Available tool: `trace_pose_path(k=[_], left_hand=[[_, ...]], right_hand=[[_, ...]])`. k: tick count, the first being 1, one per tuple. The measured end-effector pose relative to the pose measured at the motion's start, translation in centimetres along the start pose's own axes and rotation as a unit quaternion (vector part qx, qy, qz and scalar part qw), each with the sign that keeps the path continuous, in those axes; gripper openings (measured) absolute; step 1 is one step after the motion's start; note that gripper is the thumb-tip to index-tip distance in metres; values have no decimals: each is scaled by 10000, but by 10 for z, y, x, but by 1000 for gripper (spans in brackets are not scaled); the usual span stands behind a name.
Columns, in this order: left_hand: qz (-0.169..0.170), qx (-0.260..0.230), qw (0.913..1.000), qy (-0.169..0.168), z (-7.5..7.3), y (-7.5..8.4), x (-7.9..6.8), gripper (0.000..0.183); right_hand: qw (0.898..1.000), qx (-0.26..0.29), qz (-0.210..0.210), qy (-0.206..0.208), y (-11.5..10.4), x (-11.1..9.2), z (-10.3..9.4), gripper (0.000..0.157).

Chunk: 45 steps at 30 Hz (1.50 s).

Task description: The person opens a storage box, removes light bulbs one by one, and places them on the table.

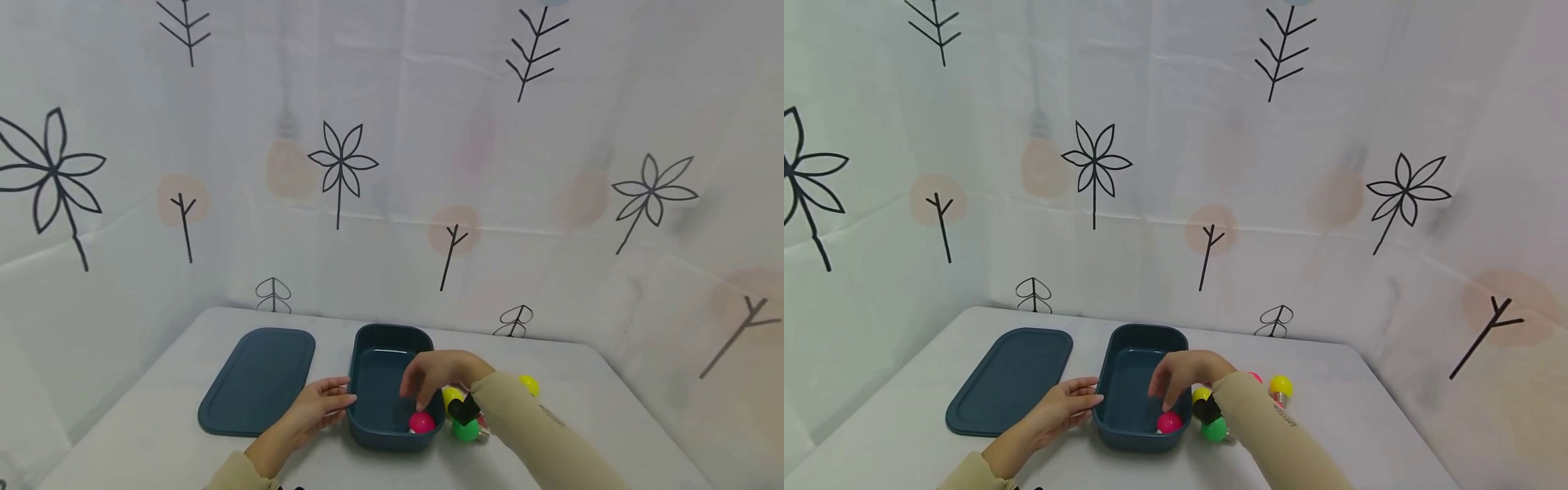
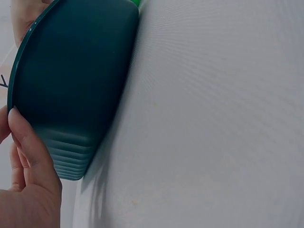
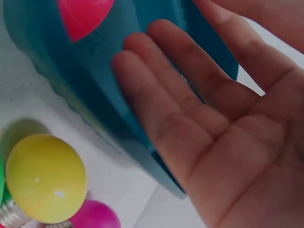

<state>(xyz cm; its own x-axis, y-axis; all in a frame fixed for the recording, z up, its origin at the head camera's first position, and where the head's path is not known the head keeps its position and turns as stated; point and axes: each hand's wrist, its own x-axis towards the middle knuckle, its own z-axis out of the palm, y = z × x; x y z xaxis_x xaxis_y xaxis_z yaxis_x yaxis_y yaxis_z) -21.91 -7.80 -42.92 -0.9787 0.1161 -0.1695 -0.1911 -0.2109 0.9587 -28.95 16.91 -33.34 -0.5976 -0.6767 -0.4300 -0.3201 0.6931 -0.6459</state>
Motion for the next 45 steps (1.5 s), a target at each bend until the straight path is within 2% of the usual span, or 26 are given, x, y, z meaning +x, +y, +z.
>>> trace_pose_path(k=[5, 10, 16, 22, 32, 35, 38, 45], left_hand=[[-3, 34, 10000, -19, 1, 0, 0, 56], [1, 54, 10000, -31, 2, 1, 0, 56], [30, 63, 10000, -36, 2, 1, 0, 56], [43, 61, 10000, -59, 3, 3, -1, 56], [21, 122, 9999, -63, 3, 4, -2, 55], [-11, 157, 9999, -17, 4, 4, -3, 55], [-61, 215, 9998, -8, 3, 4, -2, 56], [-270, 359, 9990, -74, 3, 5, -1, 58]], right_hand=[[9985, -100, 503, -189, -4, 6, 4, 20], [9930, -204, 906, -724, -4, 14, 4, 17], [9840, -15, 1058, -1433, -2, 20, 3, 18], [9807, -49, 902, -1734, -3, 22, 5, 21], [9760, 134, 1064, -1894, -7, 24, 6, 20], [9777, 164, 932, -1873, -8, 24, 6, 20], [9829, 205, 649, -1709, -10, 22, 5, 19], [9943, 377, 21, -993, -12, 17, 5, 18]])
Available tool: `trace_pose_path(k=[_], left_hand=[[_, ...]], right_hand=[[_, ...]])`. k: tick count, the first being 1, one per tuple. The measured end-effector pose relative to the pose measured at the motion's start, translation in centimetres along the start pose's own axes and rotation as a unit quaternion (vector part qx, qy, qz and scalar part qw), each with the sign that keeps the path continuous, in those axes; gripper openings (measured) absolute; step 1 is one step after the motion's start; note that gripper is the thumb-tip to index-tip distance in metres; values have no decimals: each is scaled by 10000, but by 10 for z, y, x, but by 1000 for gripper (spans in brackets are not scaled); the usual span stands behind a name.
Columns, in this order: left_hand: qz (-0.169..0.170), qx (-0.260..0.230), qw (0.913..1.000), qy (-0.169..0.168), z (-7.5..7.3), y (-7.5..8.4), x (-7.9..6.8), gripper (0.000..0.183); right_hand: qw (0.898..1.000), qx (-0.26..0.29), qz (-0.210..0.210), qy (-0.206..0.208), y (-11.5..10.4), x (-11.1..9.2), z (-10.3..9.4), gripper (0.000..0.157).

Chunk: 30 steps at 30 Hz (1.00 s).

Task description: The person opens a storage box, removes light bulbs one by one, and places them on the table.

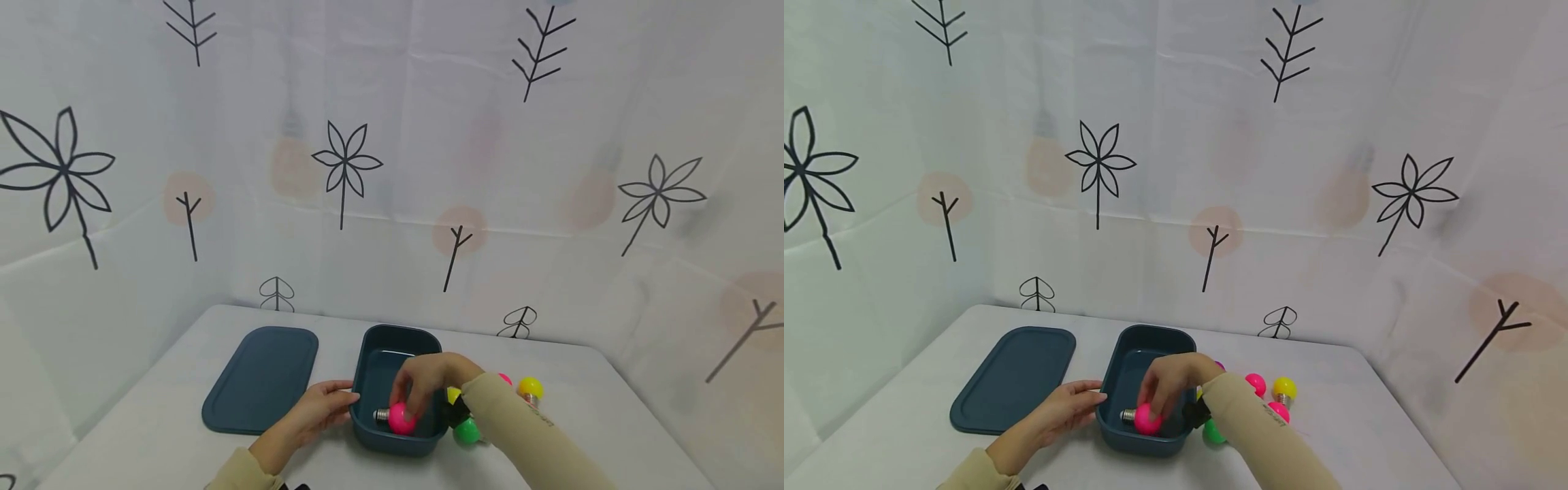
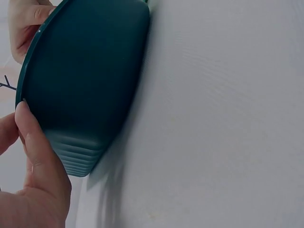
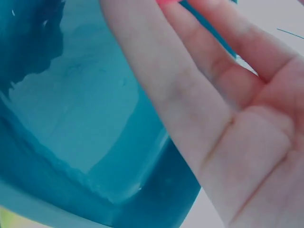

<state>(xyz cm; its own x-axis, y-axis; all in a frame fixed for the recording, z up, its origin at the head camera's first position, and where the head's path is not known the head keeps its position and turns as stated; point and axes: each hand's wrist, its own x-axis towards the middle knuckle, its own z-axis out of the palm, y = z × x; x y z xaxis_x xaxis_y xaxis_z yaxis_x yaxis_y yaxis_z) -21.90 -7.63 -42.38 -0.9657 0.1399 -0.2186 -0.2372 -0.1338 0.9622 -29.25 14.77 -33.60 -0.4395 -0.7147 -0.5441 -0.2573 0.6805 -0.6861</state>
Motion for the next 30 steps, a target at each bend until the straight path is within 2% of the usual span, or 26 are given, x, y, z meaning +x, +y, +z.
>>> trace_pose_path(k=[5, 11, 25, 30], left_hand=[[9, -79, 10000, 3, 1, -1, 0, 55], [57, -148, 9999, 9, 4, -5, -1, 54], [204, -209, 9995, -88, 4, -6, -5, 61], [213, -273, 9993, -99, 4, -8, -5, 61]], right_hand=[[9975, 261, -327, 571, -1, -7, 4, 20], [9886, 659, -589, 1223, -3, -19, 10, 22], [9629, 896, -873, 2389, 7, -48, 17, 32], [9502, 990, -773, 2854, 17, -57, 22, 35]])
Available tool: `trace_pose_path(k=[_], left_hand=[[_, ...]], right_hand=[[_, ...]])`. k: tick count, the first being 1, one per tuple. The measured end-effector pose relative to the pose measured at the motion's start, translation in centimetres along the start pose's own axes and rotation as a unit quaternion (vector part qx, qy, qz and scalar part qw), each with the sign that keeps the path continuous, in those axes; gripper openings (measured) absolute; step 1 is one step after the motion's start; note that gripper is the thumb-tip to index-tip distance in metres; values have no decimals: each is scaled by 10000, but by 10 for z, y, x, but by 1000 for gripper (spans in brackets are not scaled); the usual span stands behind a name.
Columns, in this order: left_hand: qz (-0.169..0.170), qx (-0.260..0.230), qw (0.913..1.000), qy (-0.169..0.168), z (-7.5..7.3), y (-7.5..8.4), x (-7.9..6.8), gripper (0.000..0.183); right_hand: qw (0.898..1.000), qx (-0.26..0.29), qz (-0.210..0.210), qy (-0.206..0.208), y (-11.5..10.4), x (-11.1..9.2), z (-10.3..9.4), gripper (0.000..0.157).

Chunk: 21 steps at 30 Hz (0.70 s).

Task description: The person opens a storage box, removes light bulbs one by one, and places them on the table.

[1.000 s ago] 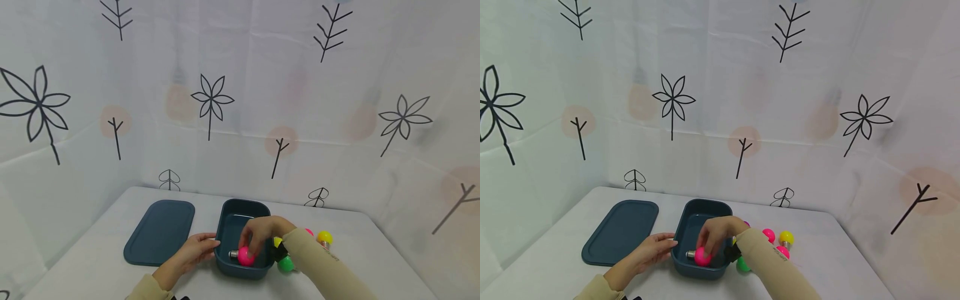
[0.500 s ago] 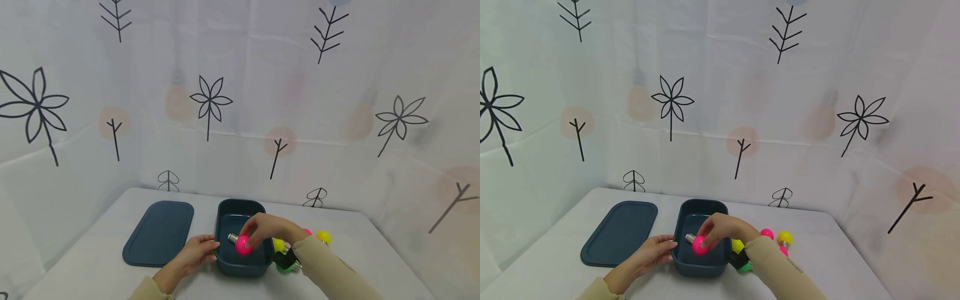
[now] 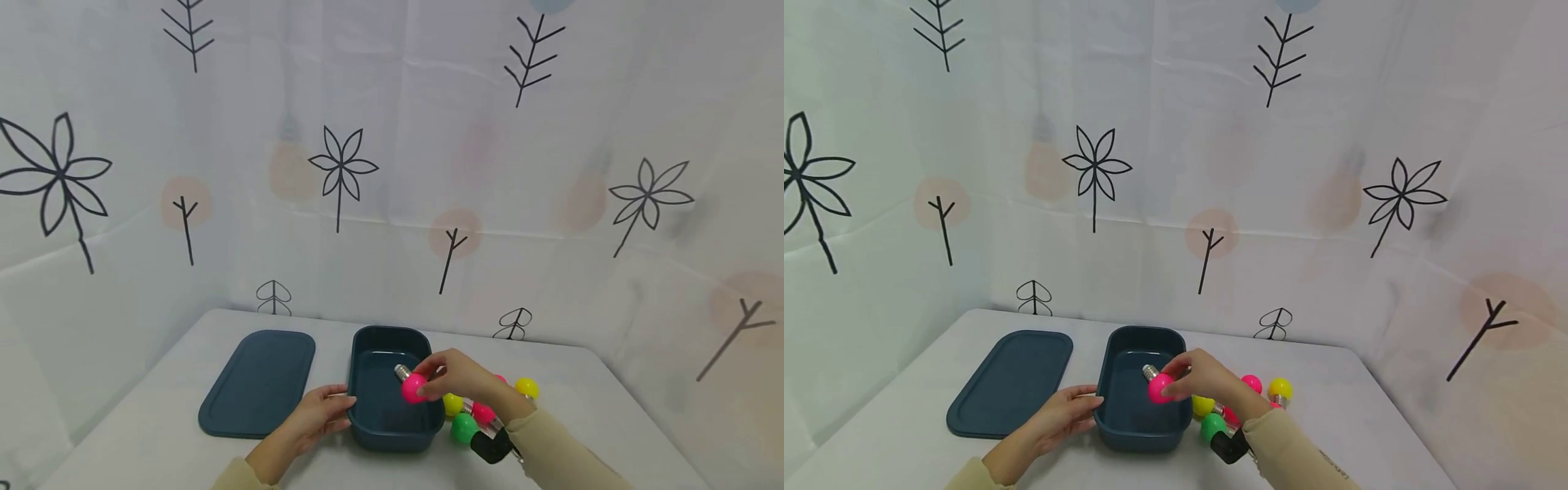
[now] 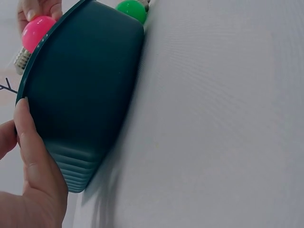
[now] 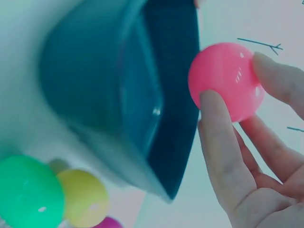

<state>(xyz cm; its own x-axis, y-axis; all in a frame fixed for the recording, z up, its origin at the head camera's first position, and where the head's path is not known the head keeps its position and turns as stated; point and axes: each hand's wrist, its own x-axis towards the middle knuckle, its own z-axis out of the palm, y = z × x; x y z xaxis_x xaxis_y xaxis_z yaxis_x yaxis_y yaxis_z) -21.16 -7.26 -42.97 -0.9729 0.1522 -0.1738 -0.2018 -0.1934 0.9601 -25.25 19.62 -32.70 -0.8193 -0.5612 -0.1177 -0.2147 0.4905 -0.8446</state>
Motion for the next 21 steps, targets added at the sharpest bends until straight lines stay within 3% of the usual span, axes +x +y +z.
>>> trace_pose_path(k=[8, 21], left_hand=[[11, -102, 9999, 8, 1, -1, -1, 58], [-9, -78, 9999, 65, 2, 1, -3, 57]], right_hand=[[9910, -620, 510, 1067, 11, -19, -3, 37], [9871, -601, 507, 1397, 36, -50, -14, 38]])
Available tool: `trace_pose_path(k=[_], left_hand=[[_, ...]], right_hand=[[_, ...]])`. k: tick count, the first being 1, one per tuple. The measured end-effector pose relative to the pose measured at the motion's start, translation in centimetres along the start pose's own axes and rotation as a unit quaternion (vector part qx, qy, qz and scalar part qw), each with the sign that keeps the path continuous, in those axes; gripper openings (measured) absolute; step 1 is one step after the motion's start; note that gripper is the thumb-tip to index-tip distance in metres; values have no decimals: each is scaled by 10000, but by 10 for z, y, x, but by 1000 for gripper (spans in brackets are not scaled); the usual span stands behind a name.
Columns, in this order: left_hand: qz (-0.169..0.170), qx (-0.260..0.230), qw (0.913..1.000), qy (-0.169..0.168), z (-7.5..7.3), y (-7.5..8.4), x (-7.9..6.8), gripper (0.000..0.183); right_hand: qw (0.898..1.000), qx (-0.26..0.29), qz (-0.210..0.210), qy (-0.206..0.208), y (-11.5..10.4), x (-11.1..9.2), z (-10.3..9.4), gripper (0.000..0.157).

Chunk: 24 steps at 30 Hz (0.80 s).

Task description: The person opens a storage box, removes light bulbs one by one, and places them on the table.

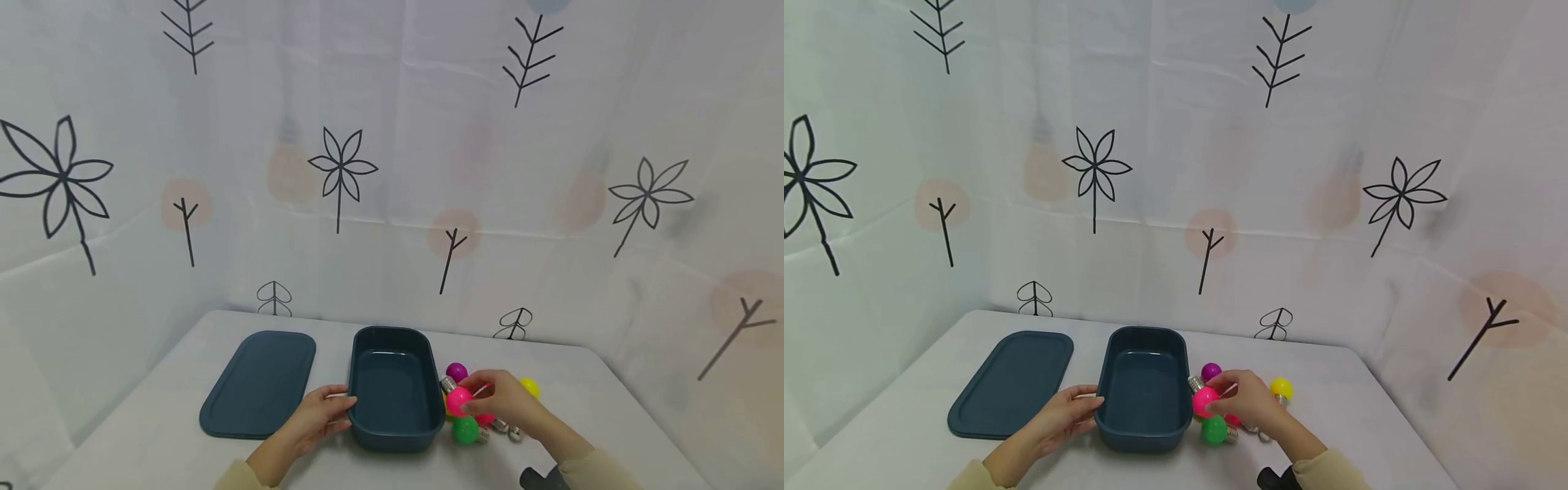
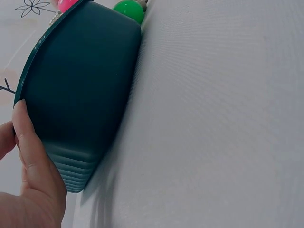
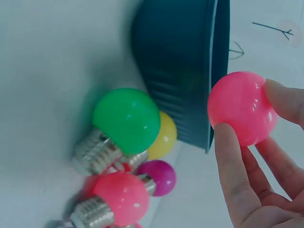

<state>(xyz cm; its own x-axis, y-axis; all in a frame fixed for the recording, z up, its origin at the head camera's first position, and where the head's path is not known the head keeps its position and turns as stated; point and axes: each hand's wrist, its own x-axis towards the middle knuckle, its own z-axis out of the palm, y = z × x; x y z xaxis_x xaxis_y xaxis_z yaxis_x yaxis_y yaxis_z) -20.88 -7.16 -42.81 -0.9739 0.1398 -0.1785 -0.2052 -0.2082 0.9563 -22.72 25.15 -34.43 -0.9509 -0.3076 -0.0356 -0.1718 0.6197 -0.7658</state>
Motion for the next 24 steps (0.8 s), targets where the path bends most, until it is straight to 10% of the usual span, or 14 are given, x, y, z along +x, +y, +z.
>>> trace_pose_path(k=[9, 24], left_hand=[[-15, -30, 10000, -4, 0, 0, 0, 57], [-44, -74, 10000, -49, 0, 1, -1, 57]], right_hand=[[9933, -707, 540, 738, 17, -10, -2, 36], [9900, -869, 740, 825, 49, -26, -9, 37]])
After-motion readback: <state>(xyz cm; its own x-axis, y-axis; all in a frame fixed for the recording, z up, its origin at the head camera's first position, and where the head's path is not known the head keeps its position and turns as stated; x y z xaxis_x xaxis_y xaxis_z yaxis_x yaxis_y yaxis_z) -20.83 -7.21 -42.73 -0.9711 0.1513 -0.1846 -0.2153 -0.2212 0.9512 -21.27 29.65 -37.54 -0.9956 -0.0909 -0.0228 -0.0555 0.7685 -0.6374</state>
